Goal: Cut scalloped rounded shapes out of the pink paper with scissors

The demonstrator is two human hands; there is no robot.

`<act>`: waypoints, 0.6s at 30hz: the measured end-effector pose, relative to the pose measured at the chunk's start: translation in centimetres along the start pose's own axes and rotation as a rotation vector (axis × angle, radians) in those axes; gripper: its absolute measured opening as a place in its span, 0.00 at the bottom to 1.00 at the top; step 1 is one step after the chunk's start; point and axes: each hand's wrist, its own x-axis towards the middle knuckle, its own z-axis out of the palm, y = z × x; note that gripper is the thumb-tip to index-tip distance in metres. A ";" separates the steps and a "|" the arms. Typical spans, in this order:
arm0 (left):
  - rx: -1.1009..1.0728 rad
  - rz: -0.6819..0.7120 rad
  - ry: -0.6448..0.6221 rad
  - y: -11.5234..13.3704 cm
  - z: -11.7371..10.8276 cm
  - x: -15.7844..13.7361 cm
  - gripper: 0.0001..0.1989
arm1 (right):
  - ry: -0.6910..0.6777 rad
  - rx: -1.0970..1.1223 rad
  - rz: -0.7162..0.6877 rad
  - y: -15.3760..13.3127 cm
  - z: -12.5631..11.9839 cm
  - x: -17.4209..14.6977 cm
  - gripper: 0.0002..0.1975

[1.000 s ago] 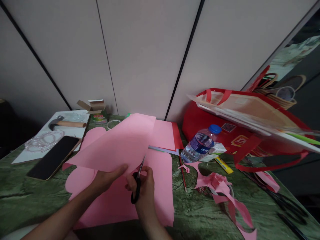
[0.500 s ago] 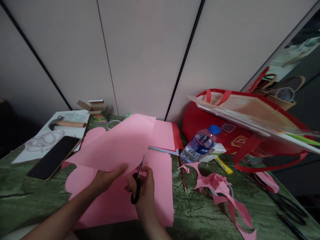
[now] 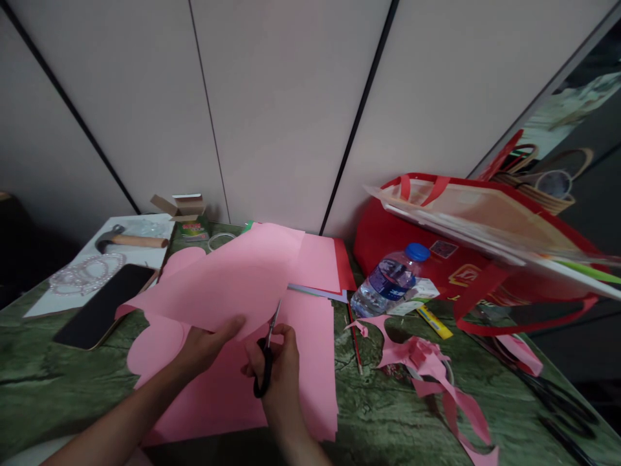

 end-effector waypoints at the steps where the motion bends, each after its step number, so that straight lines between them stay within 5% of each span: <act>1: -0.002 0.015 0.013 -0.1 0.0 0.0 0.09 | -0.001 -0.004 -0.001 0.0 0.0 0.0 0.14; 7: -0.031 0.023 0.036 0.1 0.3 -0.1 0.11 | 0.001 -0.001 0.018 -0.1 0.3 -0.1 0.14; 12: -0.002 -0.046 -0.139 1.4 0.2 -0.6 0.08 | -0.003 0.022 0.016 -0.3 0.3 0.1 0.16; 18: 0.019 0.040 -0.086 0.7 0.3 -0.2 0.09 | 0.010 0.028 -0.013 -0.9 0.0 0.4 0.20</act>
